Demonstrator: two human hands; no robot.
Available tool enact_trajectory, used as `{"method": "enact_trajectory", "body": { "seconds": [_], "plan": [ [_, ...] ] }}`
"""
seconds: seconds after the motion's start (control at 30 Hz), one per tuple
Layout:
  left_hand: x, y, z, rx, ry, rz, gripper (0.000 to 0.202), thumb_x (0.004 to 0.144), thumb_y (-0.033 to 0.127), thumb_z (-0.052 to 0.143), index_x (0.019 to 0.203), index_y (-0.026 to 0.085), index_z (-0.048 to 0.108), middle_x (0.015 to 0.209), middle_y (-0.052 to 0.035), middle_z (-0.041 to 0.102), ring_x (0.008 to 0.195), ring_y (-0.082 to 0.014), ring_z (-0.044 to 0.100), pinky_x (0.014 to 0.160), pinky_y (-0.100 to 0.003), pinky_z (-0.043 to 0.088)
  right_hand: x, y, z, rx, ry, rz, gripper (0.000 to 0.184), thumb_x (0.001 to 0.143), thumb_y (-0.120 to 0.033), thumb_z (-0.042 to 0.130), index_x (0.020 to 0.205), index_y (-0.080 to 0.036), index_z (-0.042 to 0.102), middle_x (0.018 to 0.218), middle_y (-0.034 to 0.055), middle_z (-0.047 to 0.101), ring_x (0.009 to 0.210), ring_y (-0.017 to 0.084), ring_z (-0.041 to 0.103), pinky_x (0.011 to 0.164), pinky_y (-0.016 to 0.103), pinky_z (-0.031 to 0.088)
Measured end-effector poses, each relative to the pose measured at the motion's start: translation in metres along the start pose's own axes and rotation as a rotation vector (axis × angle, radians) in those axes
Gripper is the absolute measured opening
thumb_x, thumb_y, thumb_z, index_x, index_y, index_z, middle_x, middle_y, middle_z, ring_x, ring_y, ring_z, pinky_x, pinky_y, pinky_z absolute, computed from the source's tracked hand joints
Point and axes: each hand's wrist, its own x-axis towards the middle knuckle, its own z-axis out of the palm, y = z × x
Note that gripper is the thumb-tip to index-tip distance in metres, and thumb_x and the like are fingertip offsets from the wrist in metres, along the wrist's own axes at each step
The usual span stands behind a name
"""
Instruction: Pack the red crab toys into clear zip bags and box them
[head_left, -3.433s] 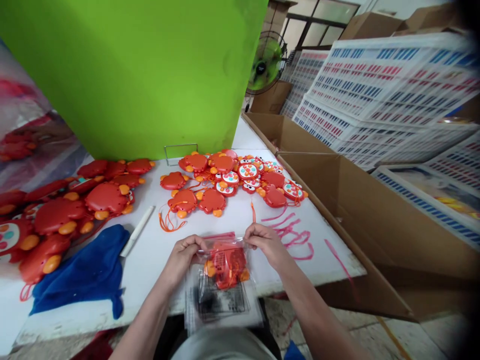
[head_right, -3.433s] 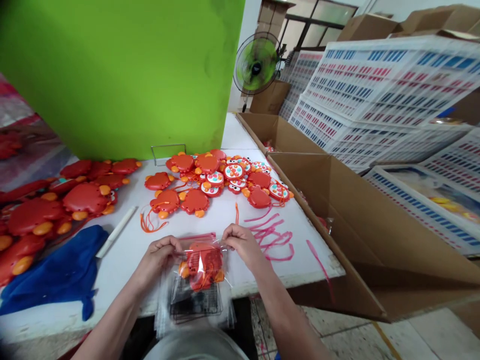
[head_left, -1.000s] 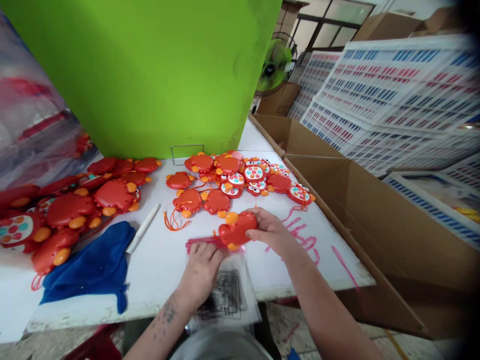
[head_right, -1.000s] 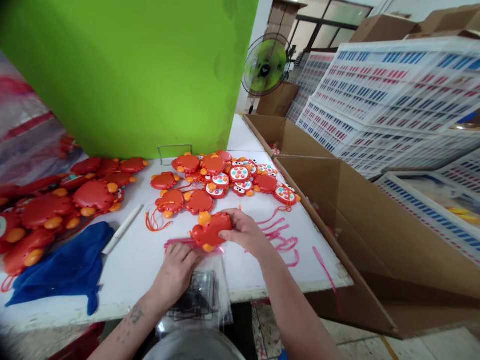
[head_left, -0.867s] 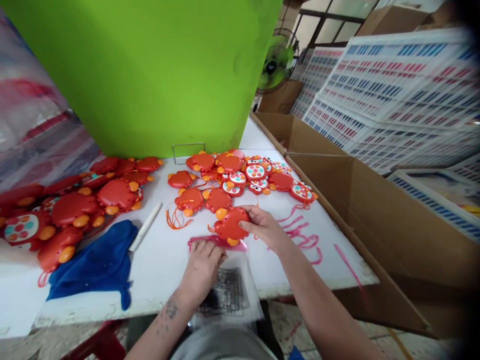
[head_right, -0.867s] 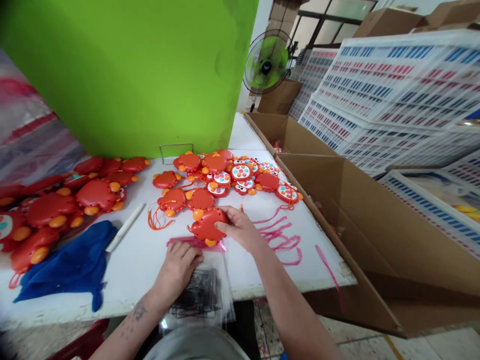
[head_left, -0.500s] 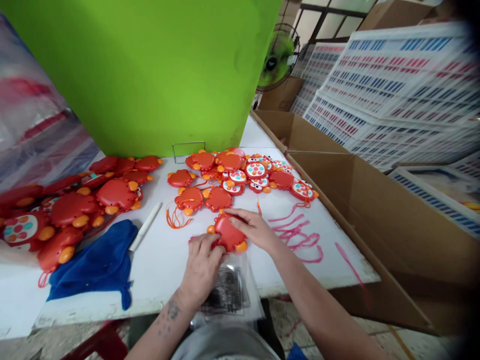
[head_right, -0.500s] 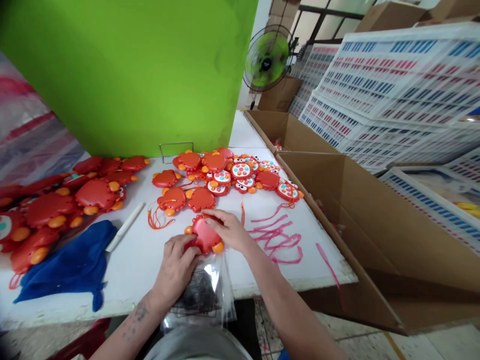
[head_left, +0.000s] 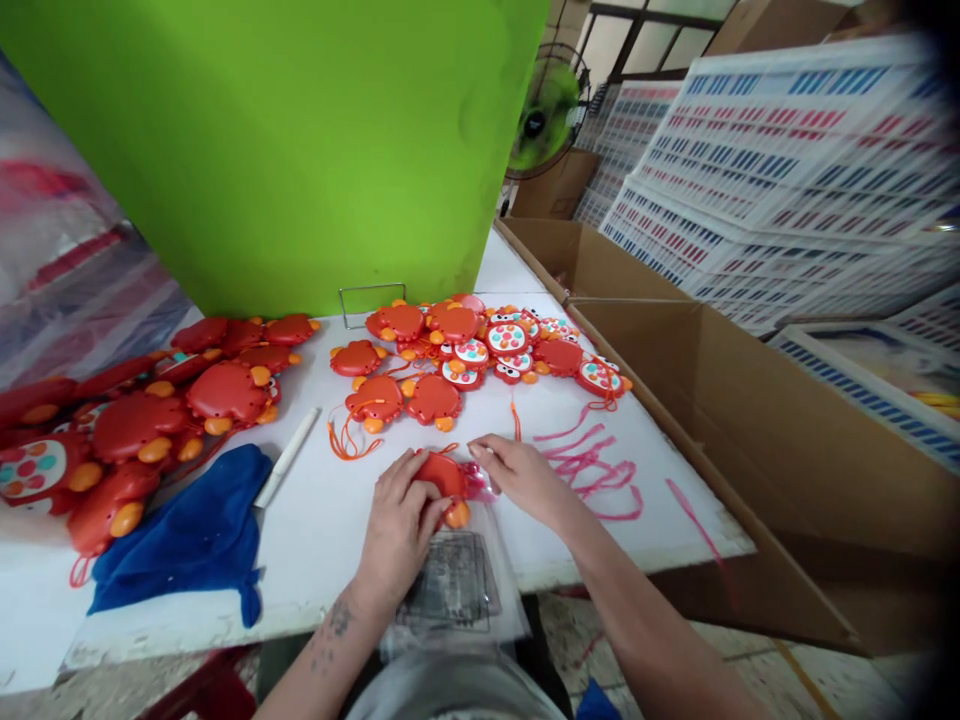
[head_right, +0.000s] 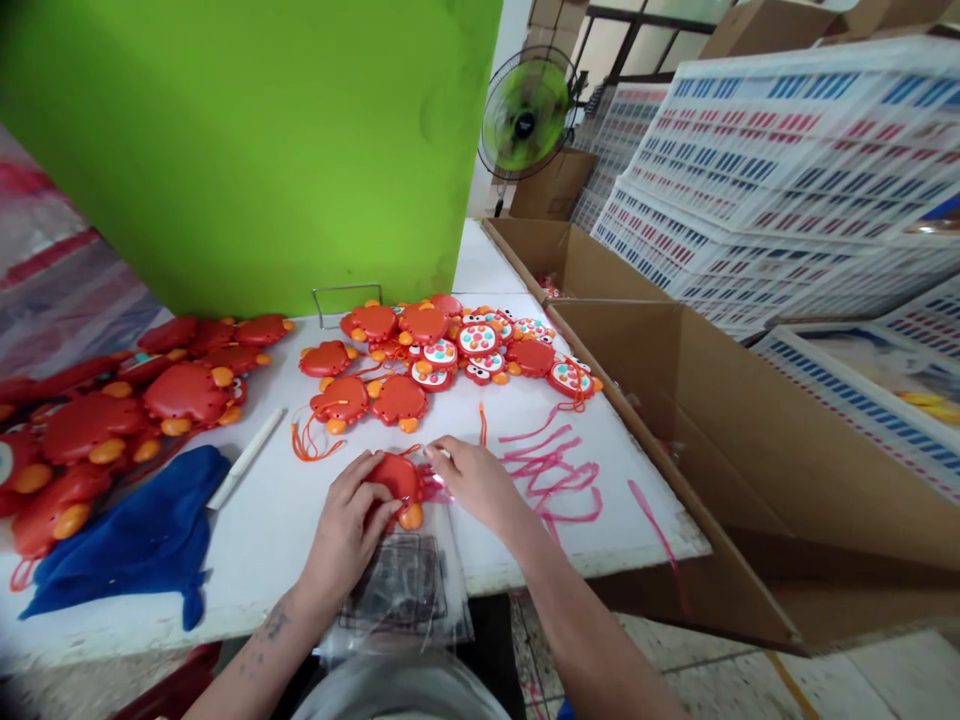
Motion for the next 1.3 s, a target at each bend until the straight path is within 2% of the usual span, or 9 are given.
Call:
{"method": "enact_trajectory", "body": {
  "seconds": [0.17,0.3,0.43,0.53,0.63,0.77,0.97,1.17,1.3],
  "plan": [
    [0.009,-0.001,-0.015,-0.121,-0.165,-0.159,0.012,0.084,0.026,0.059,0.074,0.018,0.061,0.136,-0.0105,0.049,0.13,-0.0264,0.04,0.103,-0.05,0.039,-0.022,-0.002,0.026,0.096,0.039,-0.013,0.038,0.09,-0.021,0.039,0.125,-0.023,0.053,0.106,0.0093,0.067,0.093,0.023,0.064,0.078,0.033,0.046],
    [0.015,0.0,-0.03,-0.146,-0.338,-0.174,0.01,0.082,0.02,0.061,0.072,0.018,0.063,0.139,-0.0118,0.046,0.131,-0.027,0.04,0.101,-0.046,0.043,-0.028,-0.008,0.043,0.059,0.137,0.028,0.046,0.088,-0.018,0.035,0.134,-0.021,0.044,0.086,0.0077,0.068,0.074,0.023,0.063,0.066,0.033,0.046],
    [0.013,0.003,-0.033,-0.075,-0.303,-0.14,0.008,0.078,0.02,0.065,0.073,0.017,0.06,0.133,-0.0142,0.05,0.12,-0.0285,0.049,0.095,-0.048,0.046,-0.03,-0.01,0.05,0.086,0.256,0.041,0.048,0.09,-0.021,0.032,0.138,-0.018,0.035,0.077,0.0048,0.063,0.065,0.021,0.06,0.059,0.03,0.043],
    [0.009,0.005,-0.031,-0.076,-0.268,-0.124,0.016,0.074,0.021,0.071,0.083,0.019,0.057,0.129,-0.0126,0.051,0.114,-0.0275,0.051,0.093,-0.049,0.048,-0.03,-0.01,0.052,0.179,0.328,0.049,0.044,0.09,-0.022,0.032,0.134,-0.017,0.035,0.069,0.0012,0.057,0.061,0.019,0.057,0.058,0.028,0.041],
    [0.005,0.008,-0.03,-0.078,-0.284,-0.133,0.016,0.073,0.018,0.071,0.08,0.019,0.056,0.123,-0.0111,0.052,0.11,-0.0269,0.052,0.092,-0.048,0.048,-0.03,-0.009,0.053,0.258,0.365,0.06,0.042,0.09,-0.022,0.033,0.132,-0.017,0.035,0.065,-0.0016,0.051,0.058,0.017,0.053,0.056,0.027,0.039],
    [0.005,0.009,-0.028,-0.077,-0.298,-0.14,0.013,0.075,0.015,0.068,0.071,0.018,0.056,0.117,-0.0104,0.052,0.103,-0.026,0.053,0.089,-0.046,0.048,-0.029,-0.005,0.053,0.33,0.366,0.065,0.042,0.09,-0.023,0.035,0.132,-0.019,0.036,0.063,-0.0035,0.047,0.057,0.015,0.051,0.056,0.025,0.039],
    [0.005,0.011,-0.026,-0.124,-0.269,-0.147,0.026,0.075,0.022,0.069,0.096,0.02,0.054,0.117,-0.0092,0.052,0.107,-0.0252,0.052,0.092,-0.045,0.046,-0.028,-0.003,0.05,0.462,0.282,0.089,0.041,0.09,-0.026,0.039,0.131,-0.021,0.041,0.059,-0.0052,0.045,0.056,0.014,0.049,0.055,0.024,0.039],
    [0.005,0.014,-0.026,-0.094,-0.27,-0.175,0.017,0.074,0.02,0.07,0.073,0.019,0.053,0.104,-0.0073,0.055,0.1,-0.0247,0.055,0.085,-0.041,0.048,-0.029,-0.004,0.051,0.476,0.314,0.088,0.044,0.09,-0.028,0.04,0.134,-0.022,0.038,0.059,-0.0059,0.041,0.054,0.013,0.046,0.053,0.023,0.038],
    [0.006,0.012,-0.024,-0.121,-0.215,-0.169,0.028,0.076,0.018,0.068,0.101,0.02,0.056,0.106,-0.0078,0.058,0.1,-0.0242,0.056,0.088,-0.044,0.047,-0.03,-0.006,0.051,0.534,0.324,0.092,0.048,0.09,-0.03,0.04,0.137,-0.022,0.034,0.059,-0.0061,0.04,0.052,0.012,0.044,0.049,0.022,0.037]
  ]
}}
